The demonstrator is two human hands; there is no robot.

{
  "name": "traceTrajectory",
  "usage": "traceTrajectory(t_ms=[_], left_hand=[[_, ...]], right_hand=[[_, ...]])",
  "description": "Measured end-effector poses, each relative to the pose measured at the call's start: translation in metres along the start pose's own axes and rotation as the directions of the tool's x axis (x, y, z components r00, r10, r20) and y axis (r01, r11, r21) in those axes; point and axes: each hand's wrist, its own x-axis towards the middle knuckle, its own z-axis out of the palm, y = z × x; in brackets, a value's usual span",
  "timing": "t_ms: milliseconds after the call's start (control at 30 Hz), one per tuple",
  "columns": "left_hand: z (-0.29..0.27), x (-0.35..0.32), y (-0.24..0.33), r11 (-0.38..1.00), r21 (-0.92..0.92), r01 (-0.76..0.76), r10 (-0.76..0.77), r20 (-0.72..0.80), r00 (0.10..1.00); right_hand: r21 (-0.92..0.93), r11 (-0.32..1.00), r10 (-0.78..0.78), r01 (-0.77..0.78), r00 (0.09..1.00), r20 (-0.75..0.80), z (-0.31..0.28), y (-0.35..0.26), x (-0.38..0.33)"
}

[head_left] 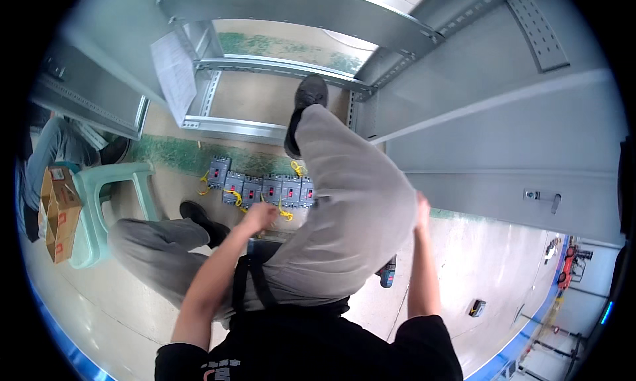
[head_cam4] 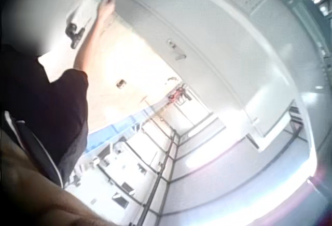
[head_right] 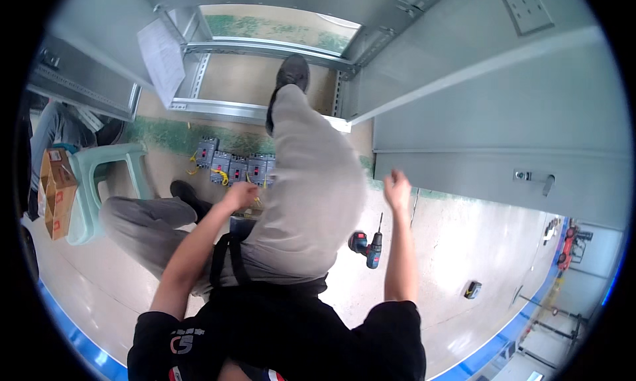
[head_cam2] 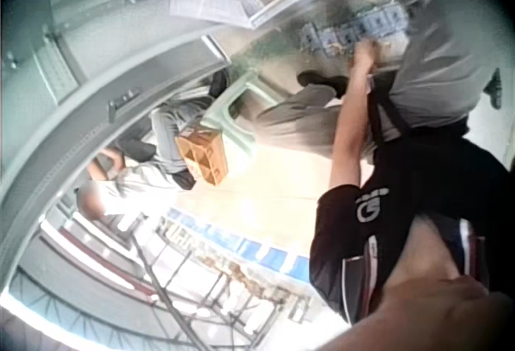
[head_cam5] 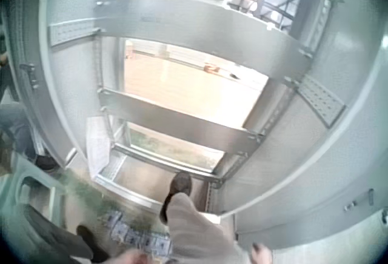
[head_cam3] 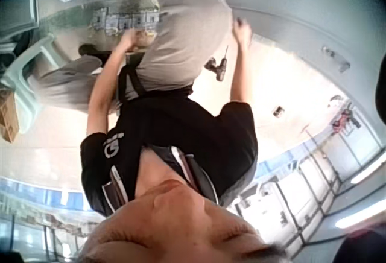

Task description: The person reviews a laminated document, then uses a cordless drill to install several gray electrical components into a metal cabinet. They handle the components one at a time, securing them with screws while another person works nearby.

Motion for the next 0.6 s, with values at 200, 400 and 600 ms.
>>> traceTrajectory(t_ms=[200,400,600], left_hand=[[-0.123,-0.056,-0.003,0.992,-0.097,0.076,-0.087,-0.111,0.99],[-0.256,-0.071,-0.026,0.959,0.213,0.189,-0.098,-0.374,0.922],[-0.302,-0.041,0.0,0.958,0.223,0.181,-0.08,-0.399,0.913]], right_hand=[[-0.502,0.81,0.499,-0.304,0.807,0.317,0.074,0.189,-0.116],[-0.359,0.689,0.704,-0.629,0.699,0.128,0.093,0.217,-0.176],[-0.249,0.953,0.259,-0.17,0.885,0.388,0.03,0.146,-0.136]])
